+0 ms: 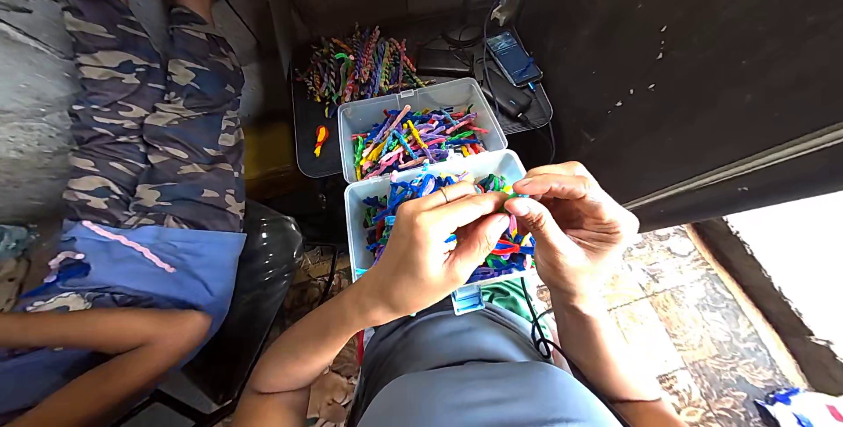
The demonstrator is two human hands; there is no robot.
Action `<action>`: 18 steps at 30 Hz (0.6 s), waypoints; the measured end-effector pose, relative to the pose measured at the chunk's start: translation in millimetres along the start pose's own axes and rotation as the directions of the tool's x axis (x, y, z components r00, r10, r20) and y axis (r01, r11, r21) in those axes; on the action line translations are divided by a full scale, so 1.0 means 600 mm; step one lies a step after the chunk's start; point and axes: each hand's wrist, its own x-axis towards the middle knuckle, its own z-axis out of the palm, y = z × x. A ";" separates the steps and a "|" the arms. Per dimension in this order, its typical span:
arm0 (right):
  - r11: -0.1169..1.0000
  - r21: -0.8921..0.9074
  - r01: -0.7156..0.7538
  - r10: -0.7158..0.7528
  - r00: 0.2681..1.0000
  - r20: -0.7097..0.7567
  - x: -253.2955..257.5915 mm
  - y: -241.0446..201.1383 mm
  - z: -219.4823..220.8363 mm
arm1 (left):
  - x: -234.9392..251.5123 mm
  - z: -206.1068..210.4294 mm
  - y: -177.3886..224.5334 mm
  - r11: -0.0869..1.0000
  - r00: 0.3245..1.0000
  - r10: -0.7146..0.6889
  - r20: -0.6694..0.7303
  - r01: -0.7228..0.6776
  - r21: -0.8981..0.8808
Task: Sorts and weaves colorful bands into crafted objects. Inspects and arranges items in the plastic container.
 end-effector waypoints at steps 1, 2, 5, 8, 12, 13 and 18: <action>1.000 0.008 -0.009 0.009 1.000 0.019 0.002 -0.003 -0.001 | 0.000 -0.002 0.002 1.000 1.000 0.014 -0.009 -0.013 0.020; 0.999 0.026 -0.021 0.020 0.999 0.036 0.004 -0.007 -0.001 | -0.001 -0.004 0.004 0.999 0.999 0.028 -0.014 -0.028 0.042; 0.995 0.073 -0.063 0.057 0.995 0.085 0.005 -0.016 0.002 | -0.004 -0.017 0.011 0.984 0.996 0.093 -0.001 -0.092 0.155; 0.990 0.100 -0.103 0.088 0.986 0.139 0.002 -0.020 0.008 | -0.012 -0.033 0.013 0.951 0.988 0.153 0.032 -0.156 0.266; 0.976 -0.131 0.175 -0.157 0.977 0.144 0.007 -0.017 -0.004 | -0.011 -0.056 0.014 0.964 0.989 0.130 0.069 -0.142 0.226; 0.918 -0.265 0.296 -0.266 0.953 0.143 0.009 -0.020 -0.014 | -0.010 -0.063 0.015 0.979 0.992 0.098 0.080 -0.111 0.171; 0.516 -0.483 0.707 -0.472 0.705 0.529 0.018 -0.071 -0.071 | -0.004 -0.085 0.021 0.986 0.983 -0.055 0.173 0.081 -0.146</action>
